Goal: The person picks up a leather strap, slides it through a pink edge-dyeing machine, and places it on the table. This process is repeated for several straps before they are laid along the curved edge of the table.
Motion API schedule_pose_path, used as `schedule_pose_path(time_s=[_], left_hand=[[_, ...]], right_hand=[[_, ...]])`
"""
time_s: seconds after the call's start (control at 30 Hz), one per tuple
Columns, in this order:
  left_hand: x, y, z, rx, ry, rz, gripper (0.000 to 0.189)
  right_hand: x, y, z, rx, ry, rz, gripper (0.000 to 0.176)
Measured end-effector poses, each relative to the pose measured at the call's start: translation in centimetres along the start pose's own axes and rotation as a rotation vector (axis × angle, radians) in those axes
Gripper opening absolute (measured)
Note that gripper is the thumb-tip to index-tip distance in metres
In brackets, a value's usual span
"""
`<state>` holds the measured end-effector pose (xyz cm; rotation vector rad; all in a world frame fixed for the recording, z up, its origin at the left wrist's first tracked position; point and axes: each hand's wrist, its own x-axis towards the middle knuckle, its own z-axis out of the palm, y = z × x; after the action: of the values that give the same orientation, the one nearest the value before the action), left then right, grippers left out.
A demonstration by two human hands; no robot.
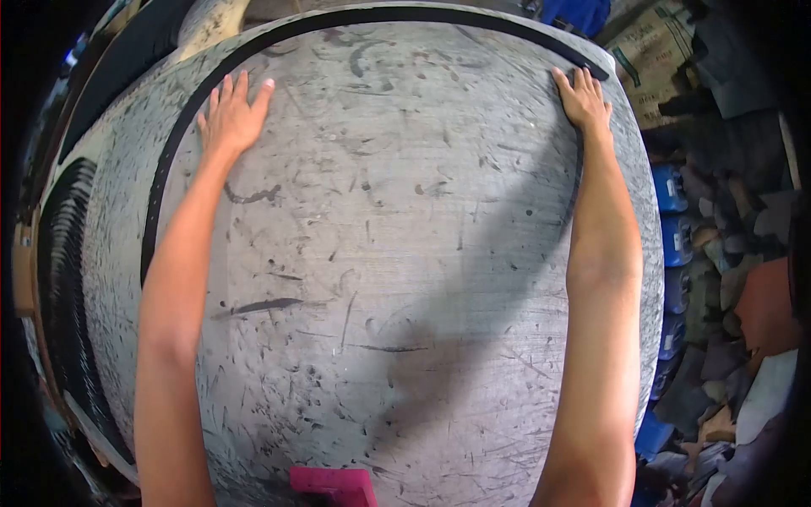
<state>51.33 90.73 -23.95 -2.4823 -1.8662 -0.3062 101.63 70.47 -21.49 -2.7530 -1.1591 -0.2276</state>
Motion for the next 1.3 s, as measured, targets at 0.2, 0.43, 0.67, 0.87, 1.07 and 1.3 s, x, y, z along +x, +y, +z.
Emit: schedule_pose_path(time_s=[0.2,0.43,0.67,0.87,1.07,1.3], left_hand=[[-4.5,-0.7,-1.7,-0.051,0.032,-0.171,0.087],[0.8,-3.2,-0.9,-0.126,0.047,-0.019,0.088],[3.3,-8.3,-3.6,-0.154,-0.101,0.063,0.079],[4.7,-14.3,-3.9,-0.116,-0.127,0.059,0.077],[5.9,-22.6,-2.2,-0.061,-0.11,0.014,0.079],[9.2,-30.4,1.0,0.031,0.057,-0.162,0.085]], right_hand=[[-3.5,-16.0,0.8,0.1,-0.05,-0.522,0.077],[-7.6,-36.2,1.8,0.101,-0.099,-0.639,0.078],[-6.5,-36.0,2.8,0.127,-0.052,-0.681,0.088],[-6.0,-36.3,3.1,0.118,-0.053,-0.633,0.09],[-6.2,-36.0,2.9,0.121,-0.071,-0.619,0.091],[-6.9,-34.5,3.3,0.13,-0.017,-0.626,0.088]])
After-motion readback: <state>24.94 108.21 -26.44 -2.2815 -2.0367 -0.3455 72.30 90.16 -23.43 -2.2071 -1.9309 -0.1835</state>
